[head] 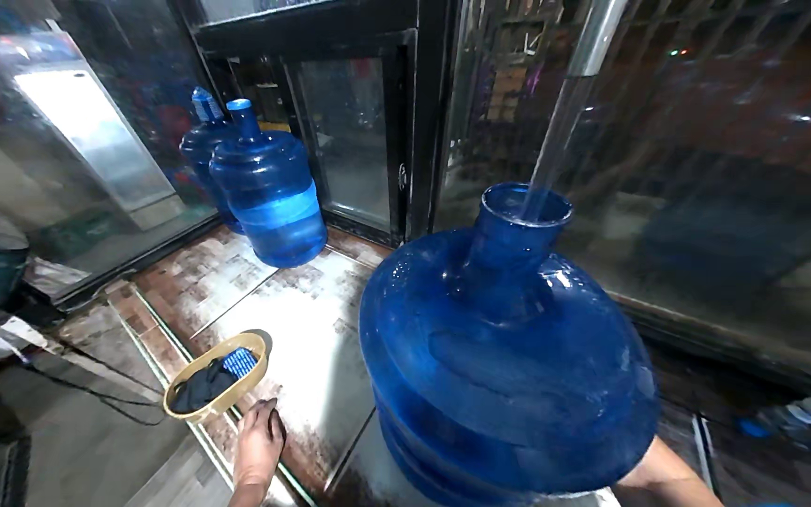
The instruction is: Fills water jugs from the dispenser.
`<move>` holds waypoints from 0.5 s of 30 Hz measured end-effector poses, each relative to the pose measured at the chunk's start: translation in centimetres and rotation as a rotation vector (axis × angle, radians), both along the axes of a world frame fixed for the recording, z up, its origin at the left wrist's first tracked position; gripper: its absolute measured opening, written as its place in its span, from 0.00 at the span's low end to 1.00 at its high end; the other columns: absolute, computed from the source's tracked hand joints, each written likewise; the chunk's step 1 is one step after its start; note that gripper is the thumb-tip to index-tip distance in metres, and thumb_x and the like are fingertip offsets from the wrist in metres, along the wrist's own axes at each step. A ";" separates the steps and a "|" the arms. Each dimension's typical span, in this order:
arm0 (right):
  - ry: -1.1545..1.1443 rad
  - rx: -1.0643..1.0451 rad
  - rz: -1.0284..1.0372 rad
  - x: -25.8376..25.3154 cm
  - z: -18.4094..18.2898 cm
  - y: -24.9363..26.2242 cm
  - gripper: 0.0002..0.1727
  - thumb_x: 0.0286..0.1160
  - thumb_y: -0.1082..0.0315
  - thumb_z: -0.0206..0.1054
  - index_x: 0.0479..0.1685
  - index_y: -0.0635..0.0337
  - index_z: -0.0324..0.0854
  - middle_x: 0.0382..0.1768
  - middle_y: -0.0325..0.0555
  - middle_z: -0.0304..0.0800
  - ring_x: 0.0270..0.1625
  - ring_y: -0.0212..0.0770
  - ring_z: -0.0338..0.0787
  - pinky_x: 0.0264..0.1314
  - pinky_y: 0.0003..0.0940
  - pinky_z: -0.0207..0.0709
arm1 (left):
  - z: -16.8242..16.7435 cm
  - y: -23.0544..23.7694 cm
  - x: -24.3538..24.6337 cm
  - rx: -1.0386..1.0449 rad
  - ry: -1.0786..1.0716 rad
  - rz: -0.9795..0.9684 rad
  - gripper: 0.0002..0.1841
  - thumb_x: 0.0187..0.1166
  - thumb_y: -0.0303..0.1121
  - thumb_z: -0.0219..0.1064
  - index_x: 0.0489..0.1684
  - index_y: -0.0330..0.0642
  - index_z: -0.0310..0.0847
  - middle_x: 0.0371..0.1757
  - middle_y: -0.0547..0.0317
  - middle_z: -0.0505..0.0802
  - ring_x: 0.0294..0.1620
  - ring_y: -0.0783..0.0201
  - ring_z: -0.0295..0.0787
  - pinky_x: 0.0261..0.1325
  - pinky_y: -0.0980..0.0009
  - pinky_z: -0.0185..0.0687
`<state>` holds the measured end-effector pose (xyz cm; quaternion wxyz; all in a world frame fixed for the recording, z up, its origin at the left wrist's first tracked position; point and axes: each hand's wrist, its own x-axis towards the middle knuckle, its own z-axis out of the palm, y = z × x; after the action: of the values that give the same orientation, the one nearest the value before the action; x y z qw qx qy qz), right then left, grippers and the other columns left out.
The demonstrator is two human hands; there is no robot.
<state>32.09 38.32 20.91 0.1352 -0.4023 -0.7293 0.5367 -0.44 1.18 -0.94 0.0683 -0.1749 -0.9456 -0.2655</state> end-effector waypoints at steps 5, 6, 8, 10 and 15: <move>0.065 -0.112 -0.092 -0.4 0.6 -0.5 0.15 0.90 0.71 0.53 0.67 0.66 0.76 0.54 0.49 0.87 0.56 0.34 0.86 0.64 0.32 0.80 | 0.2 0.1 0.2 -0.016 -0.001 0.005 0.16 0.83 0.25 0.61 0.63 0.34 0.88 0.70 0.34 0.87 0.76 0.34 0.79 0.81 0.43 0.69; 0.071 -0.094 -0.071 -0.2 0.3 -0.3 0.15 0.88 0.72 0.55 0.66 0.67 0.77 0.53 0.49 0.87 0.56 0.34 0.87 0.64 0.32 0.80 | 0.1 0.1 0.1 -0.014 -0.003 0.005 0.16 0.83 0.25 0.61 0.63 0.34 0.88 0.70 0.34 0.87 0.76 0.34 0.78 0.82 0.43 0.68; 0.175 -0.036 -0.086 0.2 -1.7 -0.3 0.13 0.81 0.73 0.58 0.60 0.63 0.79 0.47 0.43 0.88 0.50 0.29 0.87 0.57 0.26 0.82 | 0.1 0.1 0.1 -0.012 -0.003 0.007 0.15 0.83 0.25 0.61 0.63 0.34 0.88 0.70 0.34 0.87 0.76 0.34 0.79 0.82 0.43 0.68; 0.249 -0.024 -0.100 0.4 -2.9 -0.4 0.13 0.80 0.74 0.57 0.59 0.62 0.78 0.45 0.41 0.87 0.49 0.26 0.87 0.53 0.23 0.82 | 0.0 0.0 0.1 -0.008 0.008 0.007 0.15 0.83 0.25 0.62 0.62 0.34 0.89 0.69 0.34 0.87 0.75 0.34 0.79 0.81 0.43 0.69; 0.145 -0.067 -0.083 0.1 -0.6 -0.7 0.13 0.86 0.76 0.55 0.63 0.68 0.77 0.50 0.47 0.88 0.53 0.30 0.86 0.61 0.27 0.80 | 0.0 0.1 0.1 0.010 0.041 0.003 0.15 0.82 0.24 0.62 0.61 0.34 0.89 0.68 0.34 0.88 0.74 0.33 0.81 0.80 0.42 0.71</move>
<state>32.17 37.60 20.33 0.1962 -0.3963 -0.6818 0.5827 -0.30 1.28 -0.98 0.0890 -0.1786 -0.9430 -0.2664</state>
